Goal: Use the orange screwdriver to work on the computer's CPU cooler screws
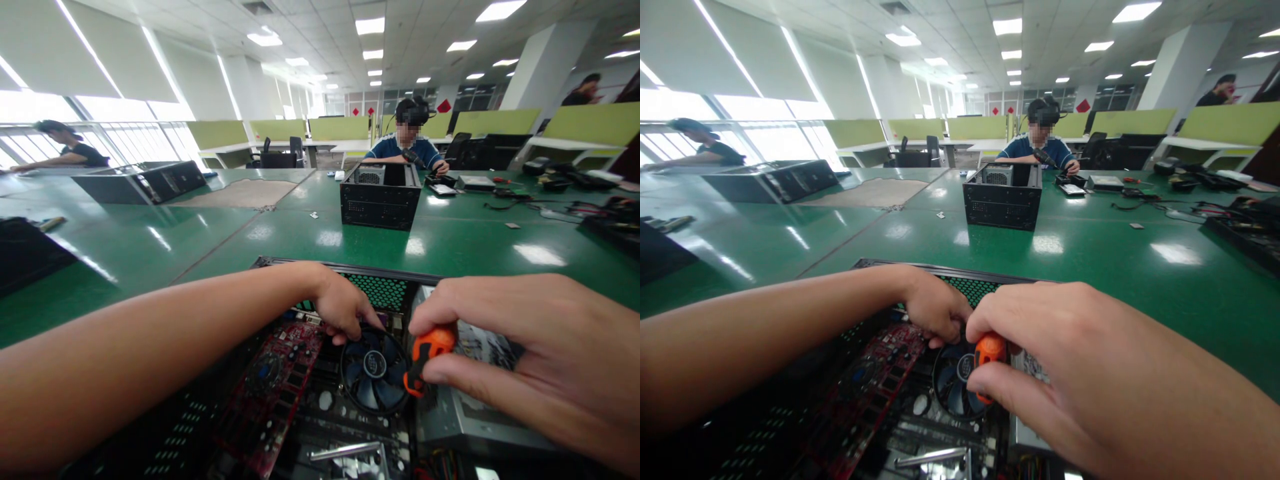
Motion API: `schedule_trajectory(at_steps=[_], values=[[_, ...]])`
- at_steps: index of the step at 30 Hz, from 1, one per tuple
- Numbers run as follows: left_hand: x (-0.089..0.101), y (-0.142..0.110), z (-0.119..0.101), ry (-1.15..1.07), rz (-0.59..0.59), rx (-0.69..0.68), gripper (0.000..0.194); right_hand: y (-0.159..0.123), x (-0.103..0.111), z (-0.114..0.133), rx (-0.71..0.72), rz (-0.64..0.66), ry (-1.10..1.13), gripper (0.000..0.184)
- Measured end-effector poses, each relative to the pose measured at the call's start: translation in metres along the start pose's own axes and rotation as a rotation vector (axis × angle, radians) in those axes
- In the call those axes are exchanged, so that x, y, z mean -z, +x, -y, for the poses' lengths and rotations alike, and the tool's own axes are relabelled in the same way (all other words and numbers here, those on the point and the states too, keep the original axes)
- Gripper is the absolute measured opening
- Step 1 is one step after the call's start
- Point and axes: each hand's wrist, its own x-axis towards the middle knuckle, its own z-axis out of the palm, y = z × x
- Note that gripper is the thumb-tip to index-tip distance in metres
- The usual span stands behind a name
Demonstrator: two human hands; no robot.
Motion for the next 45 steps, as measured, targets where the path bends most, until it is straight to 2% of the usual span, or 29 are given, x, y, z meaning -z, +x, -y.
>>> schedule_trajectory(at_steps=[4,7,10,12,15,17,19,22,25,30,36,41,45], values=[[0.001,0.002,0.001,-0.024,0.011,0.002,0.022,0.004,0.003,-0.003,0.055,0.089,0.059,0.017],[0.001,0.003,0.003,-0.036,0.011,-0.009,0.024,0.005,0.004,-0.003,0.003,0.030,0.040,0.017],[0.000,0.003,0.004,-0.025,0.009,-0.019,0.030,0.005,0.004,-0.002,0.076,0.031,0.016,0.014],[0.000,0.002,0.005,-0.016,0.006,-0.021,0.036,0.005,0.002,0.001,0.137,0.067,0.023,0.022],[0.001,0.001,0.005,-0.014,-0.003,-0.011,0.055,0.001,-0.004,0.008,0.048,0.045,0.062,0.033],[0.001,0.000,0.004,-0.011,-0.004,-0.004,0.060,-0.003,-0.008,0.013,0.006,-0.026,0.070,0.029],[0.001,0.000,0.002,-0.010,0.000,-0.004,0.051,-0.005,-0.008,0.015,-0.005,-0.044,0.056,0.025],[0.002,-0.001,-0.002,-0.031,0.001,0.000,0.036,-0.005,-0.003,0.012,-0.015,-0.008,0.042,0.029],[0.002,-0.002,-0.004,-0.022,0.006,-0.002,0.037,-0.005,0.002,0.006,-0.027,-0.023,0.029,0.030],[0.002,-0.001,0.003,-0.003,0.007,-0.016,0.056,-0.005,0.001,0.002,-0.042,-0.058,-0.021,0.034],[0.000,-0.005,-0.002,0.006,0.022,0.041,0.100,0.009,0.009,-0.004,-0.021,-0.203,-0.085,0.029],[-0.002,-0.012,-0.017,0.008,0.032,0.031,0.100,0.020,0.023,-0.006,0.047,-0.120,-0.104,0.032],[-0.004,-0.014,-0.019,-0.009,0.026,0.026,0.098,0.020,0.025,-0.005,0.048,-0.116,-0.104,0.032]])
